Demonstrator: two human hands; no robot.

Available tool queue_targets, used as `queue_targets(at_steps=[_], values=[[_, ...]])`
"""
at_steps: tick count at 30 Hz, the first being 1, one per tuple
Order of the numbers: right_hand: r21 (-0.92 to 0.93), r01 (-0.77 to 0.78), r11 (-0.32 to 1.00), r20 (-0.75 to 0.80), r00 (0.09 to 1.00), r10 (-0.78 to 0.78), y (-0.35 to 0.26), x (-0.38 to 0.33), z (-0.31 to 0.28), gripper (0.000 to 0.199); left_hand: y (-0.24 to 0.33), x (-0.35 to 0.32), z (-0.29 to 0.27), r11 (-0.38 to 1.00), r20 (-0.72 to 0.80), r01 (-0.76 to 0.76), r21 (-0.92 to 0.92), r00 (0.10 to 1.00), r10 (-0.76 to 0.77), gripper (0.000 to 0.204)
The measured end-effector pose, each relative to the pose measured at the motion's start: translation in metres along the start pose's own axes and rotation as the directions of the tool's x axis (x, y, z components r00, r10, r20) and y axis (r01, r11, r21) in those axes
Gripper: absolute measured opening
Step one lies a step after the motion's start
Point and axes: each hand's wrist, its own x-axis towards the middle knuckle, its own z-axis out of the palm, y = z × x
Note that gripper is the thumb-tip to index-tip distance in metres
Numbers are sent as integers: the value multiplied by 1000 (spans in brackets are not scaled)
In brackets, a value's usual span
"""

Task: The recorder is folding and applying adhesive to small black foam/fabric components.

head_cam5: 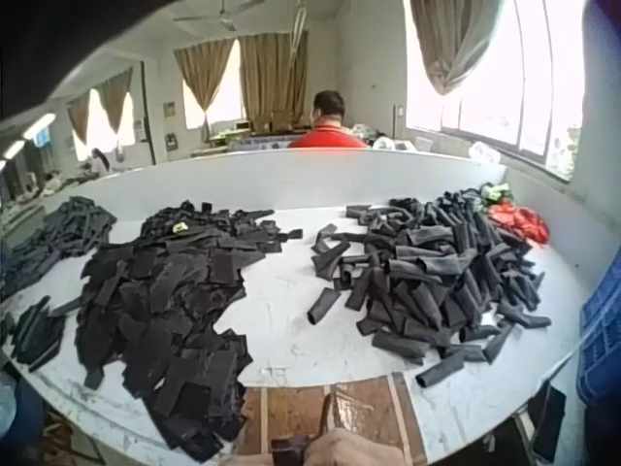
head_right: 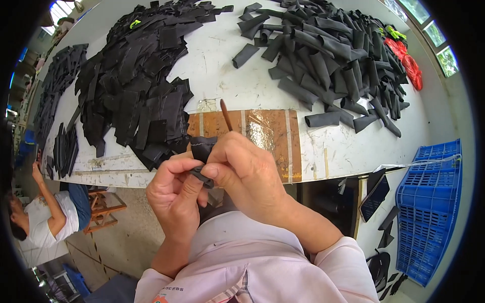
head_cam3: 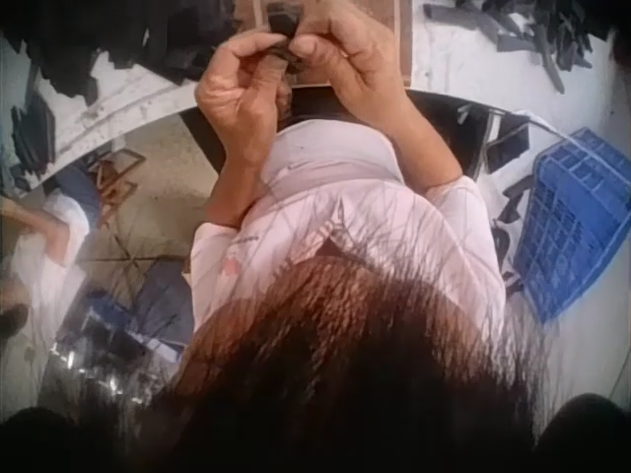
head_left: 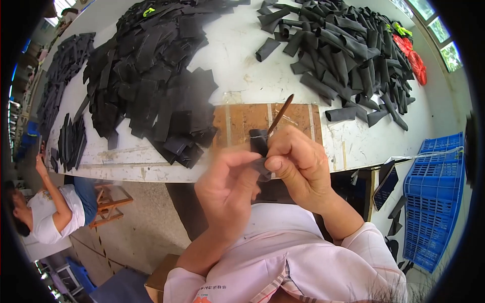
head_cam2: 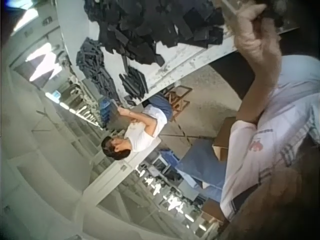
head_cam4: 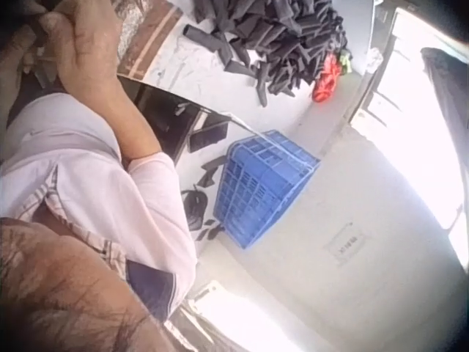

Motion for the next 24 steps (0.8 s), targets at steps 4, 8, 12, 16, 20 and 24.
queue_targets(at_steps=[4, 8, 12, 16, 20, 24], values=[[183, -33, 983, -21, 999, 37, -18, 19, -28, 18, 29, 30, 1, 673, 325, 350, -652, 930, -170, 17], [472, -113, 875, 99, 992, 75, -41, 44, -44, 33, 35, 56, 14, 327, 589, 512, -794, 781, 209, 28], [414, -476, 776, 258, 879, 402, 23, 50, -49, 28, -6, 73, 17, -286, 694, 634, -719, 678, -243, 21], [693, -486, 533, 334, 871, 361, 59, 32, -33, 27, -44, 60, 23, -308, 639, 561, -769, 645, -419, 22], [567, -473, 675, 337, 880, 333, 46, 50, -35, 33, -33, 66, 15, -452, 720, 582, -676, 650, -241, 27], [471, -483, 738, 407, 861, 304, 47, 57, -33, 36, -38, 59, 8, -522, 674, 552, -650, 736, -62, 34]])
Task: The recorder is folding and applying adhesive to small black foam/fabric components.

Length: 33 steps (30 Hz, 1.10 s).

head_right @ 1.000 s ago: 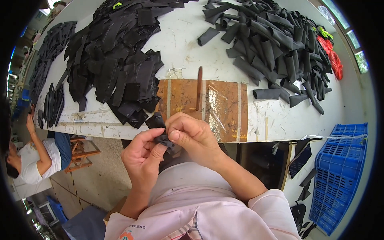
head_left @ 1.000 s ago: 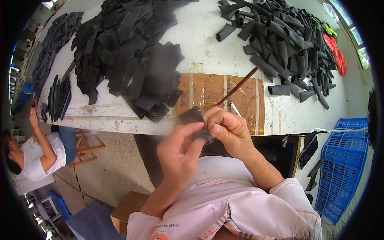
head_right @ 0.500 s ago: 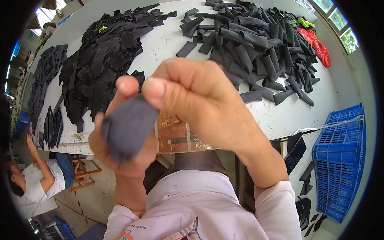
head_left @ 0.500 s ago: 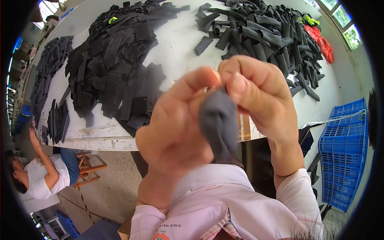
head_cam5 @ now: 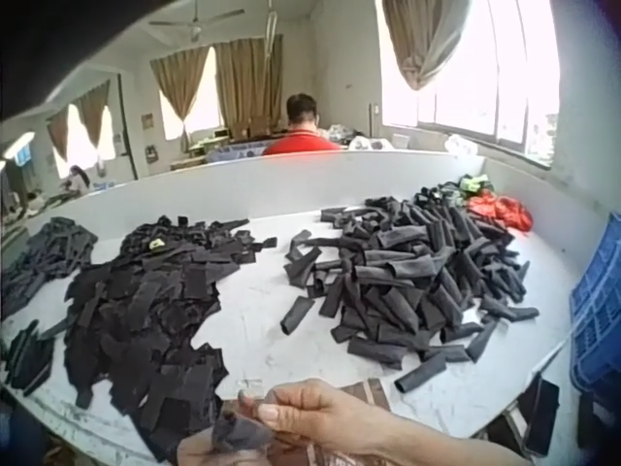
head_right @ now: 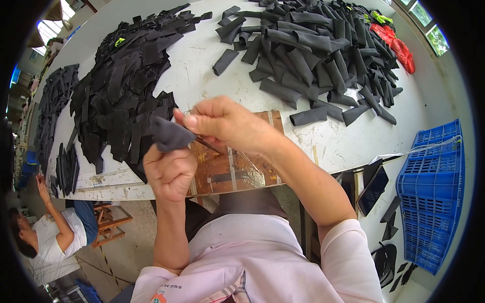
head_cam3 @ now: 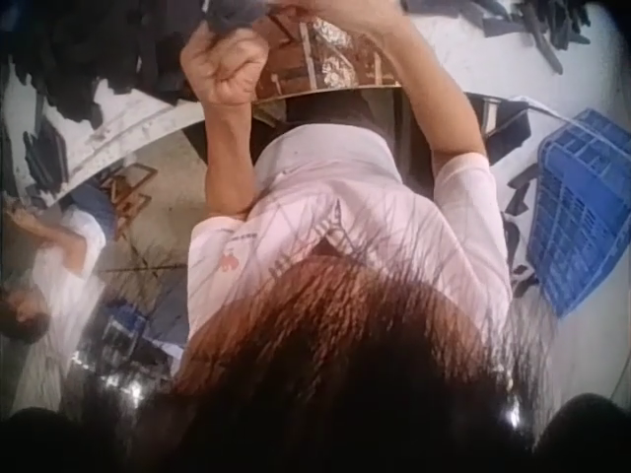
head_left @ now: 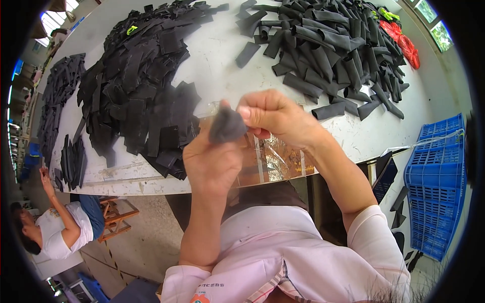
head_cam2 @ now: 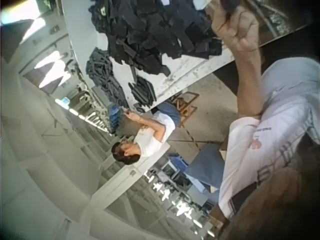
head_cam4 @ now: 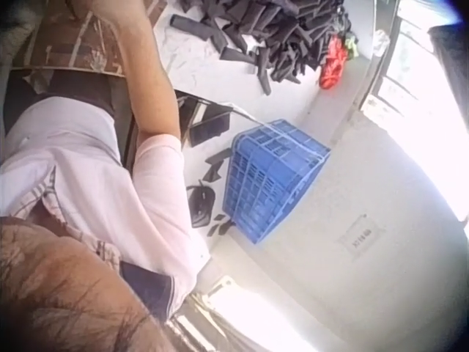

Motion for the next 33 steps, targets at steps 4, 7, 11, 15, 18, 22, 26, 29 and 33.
queue_targets(at_steps=[4, 7, 11, 15, 18, 22, 26, 29, 33], values=[[200, 6, 980, -25, 1000, -1, 32, -9, -5, 34, 4, -6, -19, 877, -89, 1, 480, 995, 47, 32], [192, 2, 981, -22, 1000, 2, 33, -6, -14, 32, -26, 8, 7, -12, 74, -81, 997, 824, 562, 36], [-204, 85, 975, -148, 982, -116, 14, -12, -9, 32, -20, 14, 16, -678, 482, -221, 701, 848, 223, 11], [-517, 417, 747, -127, 826, -549, -1, -22, -3, 28, -27, 9, 16, -494, 478, -261, 829, 788, 387, 4], [-884, 372, 282, 163, 812, -561, -22, -26, 6, 28, -31, 4, 14, -259, 433, -347, 901, 733, 525, 4], [-929, 311, 201, 202, 880, -430, 12, -17, -3, 21, -13, -6, -20, -369, 377, -189, 910, 750, 544, 9], [-895, 262, 361, 80, 891, -448, 28, -23, -9, 16, -30, 16, 2, 83, 185, -287, 954, 785, 591, 12], [-891, 312, 331, 119, 862, -492, 15, -22, -2, 16, -25, 18, 14, -105, 259, -238, 966, 859, 442, 16], [-757, 402, 515, 67, 832, -551, 46, -23, -9, 14, -27, 22, 14, -379, 271, -130, 916, 897, 349, 13]])
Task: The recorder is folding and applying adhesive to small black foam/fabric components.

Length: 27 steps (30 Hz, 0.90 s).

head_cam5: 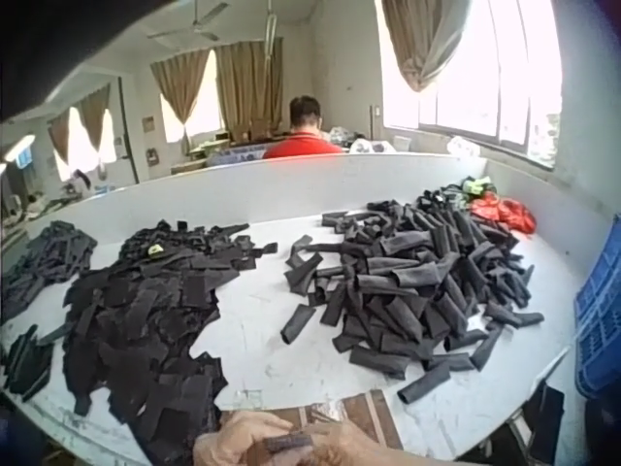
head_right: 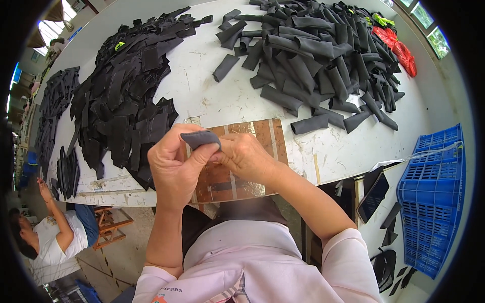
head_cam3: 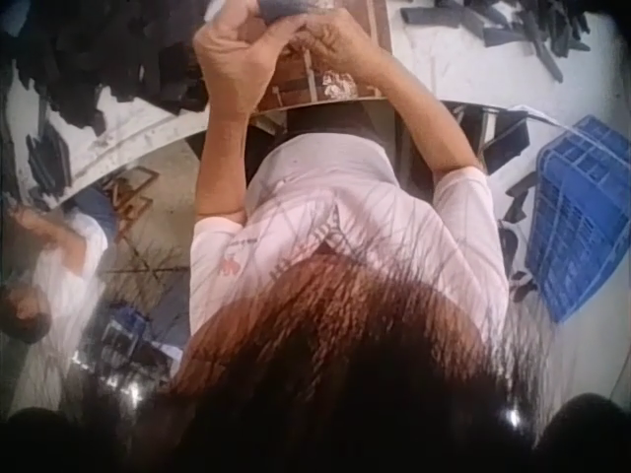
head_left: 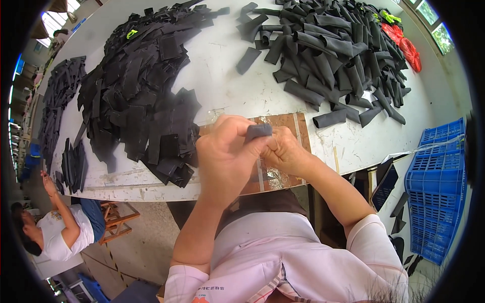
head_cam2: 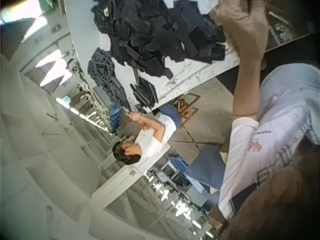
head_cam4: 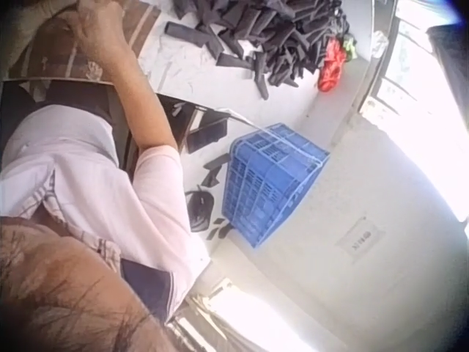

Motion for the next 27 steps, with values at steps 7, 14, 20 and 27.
queue_targets(at_steps=[7, 14, 20, 27], values=[[-130, -64, 989, 122, 989, 80, -3, 8, -8, 16, 3, -2, 3, 991, -4, -135, 16, 991, 135, 19], [-195, -43, 980, 153, 986, 74, -28, 25, -29, 17, 4, 1, -7, 792, -123, -119, -599, 991, 55, 11], [-300, 35, 953, 210, 977, 30, -39, 34, -32, 20, 25, 5, -10, 962, -174, -134, -238, 980, 93, 19], [-336, 84, 938, 132, 990, -42, -40, 33, -22, 23, 10, 0, -37, 905, -154, -260, -338, 963, 219, 13]])
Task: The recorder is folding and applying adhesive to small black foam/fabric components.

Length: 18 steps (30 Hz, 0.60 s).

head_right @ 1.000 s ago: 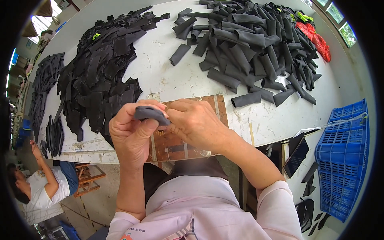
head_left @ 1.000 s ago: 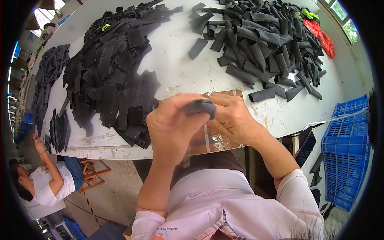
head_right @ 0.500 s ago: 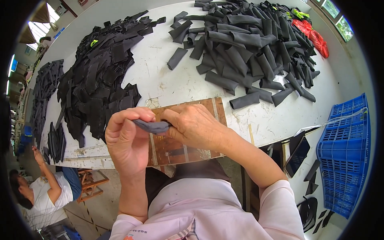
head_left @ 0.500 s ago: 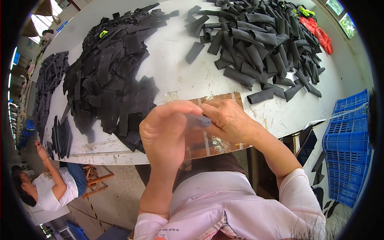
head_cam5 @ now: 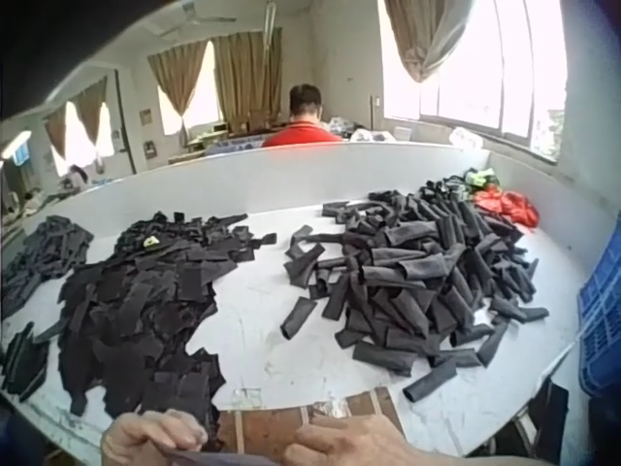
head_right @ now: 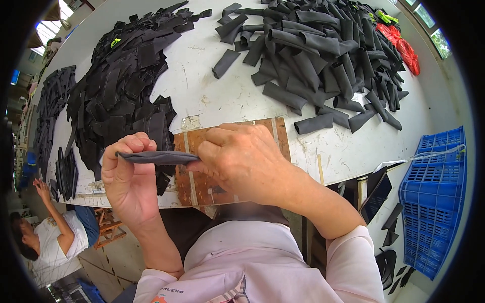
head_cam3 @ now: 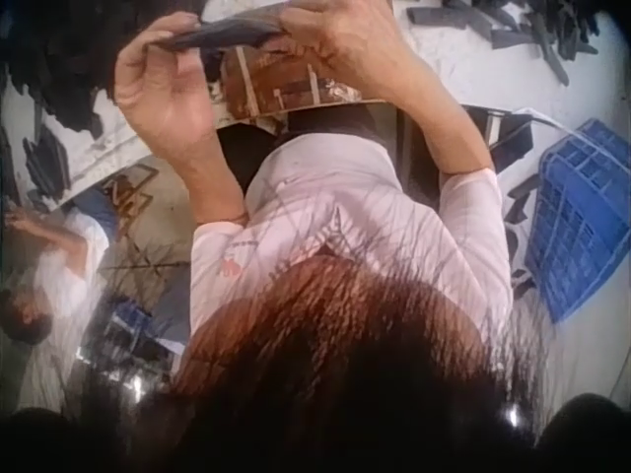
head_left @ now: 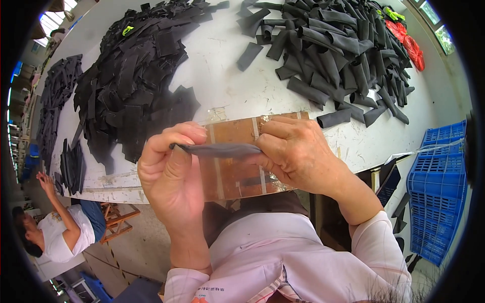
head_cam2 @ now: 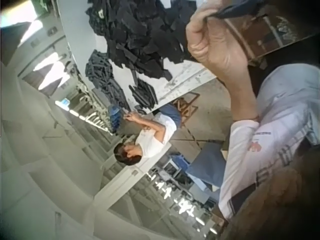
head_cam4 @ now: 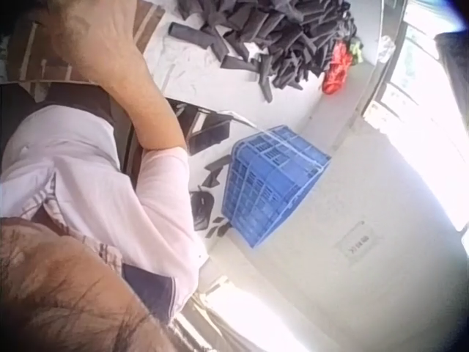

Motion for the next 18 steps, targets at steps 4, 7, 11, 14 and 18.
queue_targets(at_steps=[4, 7, 11, 14, 18], values=[[46, -80, 996, -75, 994, 83, 10, -16, 33, 28, -12, -9, -1, 981, -76, 157, -115, 983, -166, 10], [110, -84, 990, -181, 978, 103, 12, -23, 35, 27, -12, -7, 8, 991, -23, 99, 87, 995, -97, 9], [125, -131, 984, -81, 987, 141, 14, -24, 37, 25, -1, 2, 12, 942, 59, 80, 324, 993, -105, 12], [219, -174, 960, -49, 981, 189, 11, -32, 42, 22, -6, -3, 11, 913, 42, 87, 398, 993, -113, 6], [282, -196, 939, -97, 968, 231, 5, -32, 35, 18, -24, -18, 10, 890, -17, 39, 455, 999, -35, 7]])
